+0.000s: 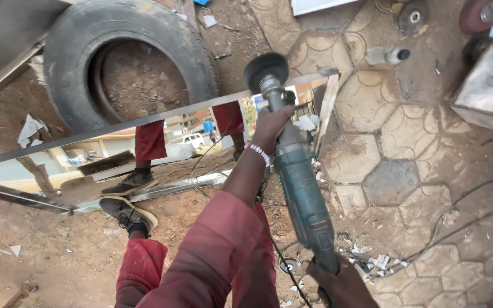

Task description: Polishing the surface and edges of a rectangular metal frame using a power angle grinder with a wire brush attachment.

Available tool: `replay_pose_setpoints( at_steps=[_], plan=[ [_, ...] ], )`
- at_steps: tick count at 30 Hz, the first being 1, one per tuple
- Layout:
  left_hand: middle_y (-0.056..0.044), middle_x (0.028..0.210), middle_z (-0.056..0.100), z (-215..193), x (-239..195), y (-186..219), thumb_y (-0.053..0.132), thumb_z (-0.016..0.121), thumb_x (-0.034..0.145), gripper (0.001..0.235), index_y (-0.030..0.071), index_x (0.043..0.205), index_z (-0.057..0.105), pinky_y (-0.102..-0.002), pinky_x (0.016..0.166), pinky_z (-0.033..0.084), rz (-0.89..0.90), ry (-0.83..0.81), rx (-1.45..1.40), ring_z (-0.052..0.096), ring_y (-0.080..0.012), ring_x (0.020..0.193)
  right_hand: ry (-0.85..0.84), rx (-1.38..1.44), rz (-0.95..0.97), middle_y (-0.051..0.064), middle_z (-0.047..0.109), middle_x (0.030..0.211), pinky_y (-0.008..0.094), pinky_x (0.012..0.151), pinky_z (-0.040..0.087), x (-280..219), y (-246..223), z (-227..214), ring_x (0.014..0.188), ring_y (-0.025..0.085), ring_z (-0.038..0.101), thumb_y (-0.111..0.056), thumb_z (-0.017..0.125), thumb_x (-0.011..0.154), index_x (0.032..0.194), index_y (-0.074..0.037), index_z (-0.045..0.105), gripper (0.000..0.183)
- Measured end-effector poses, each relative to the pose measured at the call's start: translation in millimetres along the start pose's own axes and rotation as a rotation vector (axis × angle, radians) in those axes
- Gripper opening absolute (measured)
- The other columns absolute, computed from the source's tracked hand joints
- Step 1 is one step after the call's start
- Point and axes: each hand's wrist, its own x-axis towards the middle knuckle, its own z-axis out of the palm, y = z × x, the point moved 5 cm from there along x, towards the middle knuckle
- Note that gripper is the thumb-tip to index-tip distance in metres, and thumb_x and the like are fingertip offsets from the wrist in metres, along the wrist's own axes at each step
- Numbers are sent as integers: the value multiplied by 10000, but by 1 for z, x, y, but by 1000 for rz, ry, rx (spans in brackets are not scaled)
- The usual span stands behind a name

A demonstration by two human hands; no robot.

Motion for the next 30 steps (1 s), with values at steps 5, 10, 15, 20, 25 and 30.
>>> replay_pose_setpoints(
  at_steps=[5, 10, 15, 20, 25, 30],
  plan=[
    [-154, 901, 604, -87, -17, 8, 113, 700, 787, 486, 30, 1193, 445, -388, 544, 588, -9, 43, -88, 644, -229, 587, -122, 15, -77, 175, 591, 484, 354, 395, 376, 5, 22, 59, 398, 244, 538, -183, 917, 767, 854, -7, 689, 301],
    [-172, 834, 635, -176, -31, 17, 75, 702, 816, 487, 39, 1211, 421, -385, 539, 604, -30, 75, -188, 658, -238, 575, -102, -151, -14, 89, 634, 692, 313, 541, 446, -38, -6, 123, 565, 190, 565, -228, 855, 768, 1008, -94, 781, 285],
    [-117, 744, 612, -270, -68, 12, 15, 679, 820, 391, 65, 1136, 454, -369, 539, 599, -39, 126, -316, 625, -220, 565, -196, -352, -72, -14, 781, 900, 256, 762, 541, -44, -2, 163, 813, 116, 711, -383, 865, 716, 1211, -250, 742, 526],
    [-72, 749, 630, -366, -118, -19, 52, 708, 806, 244, 49, 992, 551, -366, 674, 571, 8, 106, -632, 609, -195, 647, -435, -360, -24, -15, 824, 1310, 253, 977, 577, -80, -68, 184, 1126, 118, 754, -423, 662, 844, 1429, -186, 691, 632],
    [-71, 770, 587, -402, -150, -22, 70, 662, 681, 385, 82, 1046, 540, -433, 762, 527, -82, 230, -557, 589, -226, 726, -197, -465, -471, 170, 720, 1281, 469, 857, 600, -49, -151, 272, 994, 327, 736, -532, 518, 917, 1462, -222, 591, 632],
    [-77, 874, 546, -405, -160, -23, 30, 709, 587, 638, 42, 1190, 503, -456, 856, 454, -142, 230, -485, 583, -269, 853, -522, -333, -705, 259, 625, 1362, 545, 1040, 500, -38, -190, 385, 1218, 400, 658, -418, 543, 1025, 1519, -192, 524, 544]
  ],
)
